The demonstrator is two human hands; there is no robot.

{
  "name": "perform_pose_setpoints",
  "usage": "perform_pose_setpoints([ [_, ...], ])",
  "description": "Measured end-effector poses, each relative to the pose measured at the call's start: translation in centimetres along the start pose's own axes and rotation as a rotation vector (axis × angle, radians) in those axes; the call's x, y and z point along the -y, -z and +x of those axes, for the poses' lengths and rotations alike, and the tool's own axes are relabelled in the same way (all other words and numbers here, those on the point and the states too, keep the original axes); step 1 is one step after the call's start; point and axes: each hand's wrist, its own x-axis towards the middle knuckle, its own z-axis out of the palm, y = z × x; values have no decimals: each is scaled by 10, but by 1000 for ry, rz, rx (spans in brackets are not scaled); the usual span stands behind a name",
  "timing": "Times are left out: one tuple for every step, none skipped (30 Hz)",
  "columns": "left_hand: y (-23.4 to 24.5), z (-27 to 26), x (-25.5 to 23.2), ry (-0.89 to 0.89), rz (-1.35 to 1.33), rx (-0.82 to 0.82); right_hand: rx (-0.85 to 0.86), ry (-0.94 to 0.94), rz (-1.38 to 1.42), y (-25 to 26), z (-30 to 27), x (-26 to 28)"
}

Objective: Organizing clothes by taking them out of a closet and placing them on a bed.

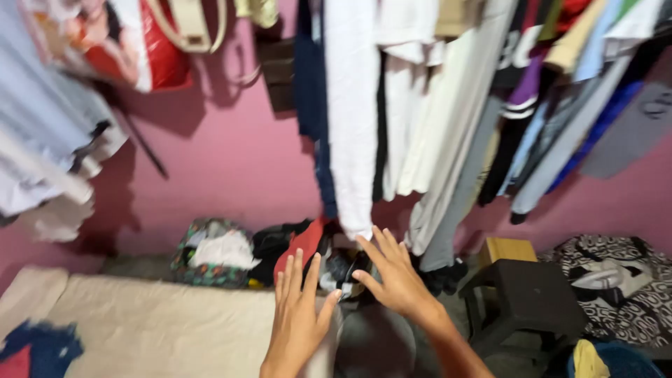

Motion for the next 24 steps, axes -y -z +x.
perform_pose_setpoints([
  [-1, 10, -10, -19, -4, 0, -18, -6, -5, 16, 0, -6],
  [-1, 20, -20, -59, -21, -11, -48, -2, -16, 31, 1, -12],
  [-4, 29, -30, -95, -40, -21, -73, 2, -28, 47, 0, -19],
  [-8, 38, -40, -110, -46, -20, -86, -5, -34, 62, 0, -28],
  [-14, 48, -50, -122, -53, -7, -107, -21, -51, 77, -1, -37],
  [-20, 57, -61, -133, -59, 6, -128, -37, -67, 93, -2, -47],
  [-28, 69, -74, -147, -68, 3, -140, -41, -77, 109, -1, -60],
  [-35, 81, -87, -178, -74, -18, -165, -41, -104, 125, -1, -72],
  [-43, 92, -101, -205, -83, -40, -185, -40, -133, 141, -1, -85],
  [-49, 106, -117, -214, -94, -43, -193, -44, -146, 158, -1, -96],
  [-55, 121, -133, -250, -65, -68, -245, -26, -163, 175, 1, -108],
  [-61, 135, -150, -285, -36, -94, -298, -7, -179, 192, 3, -118],
  [-70, 153, -163, -294, -43, -105, -307, -3, -191, 208, 7, -130],
  [-79, 170, -177, -323, -43, -121, -356, 37, -218, 225, 12, -141],
  [-87, 186, -191, -353, -42, -132, -406, 72, -242, 240, 16, -152],
  [-96, 202, -204, -363, -47, -137, -415, 72, -251, 255, 21, -159],
  [-104, 217, -216, -400, -31, -173, -466, 118, -279, 269, 26, -166],
  [-111, 231, -228, -437, -14, -208, -515, 164, -308, 283, 30, -171],
  [-114, 243, -240, -442, -18, -213, -520, 165, -314, 295, 34, -175],
  [-116, 254, -252, -472, -14, -223, -569, 195, -339, 307, 39, -178],
  [-116, 266, -263, -500, -8, -237, -619, 229, -362, 318, 45, -181],
  [-117, 278, -272, -506, -8, -245, -626, 235, -367, 329, 49, -182],
  [-117, 290, -280, -532, 13, -273, -676, 271, -377, 340, 53, -183],
  [-116, 301, -287, -559, 34, -301, -727, 307, -387, 349, 56, -182],
])
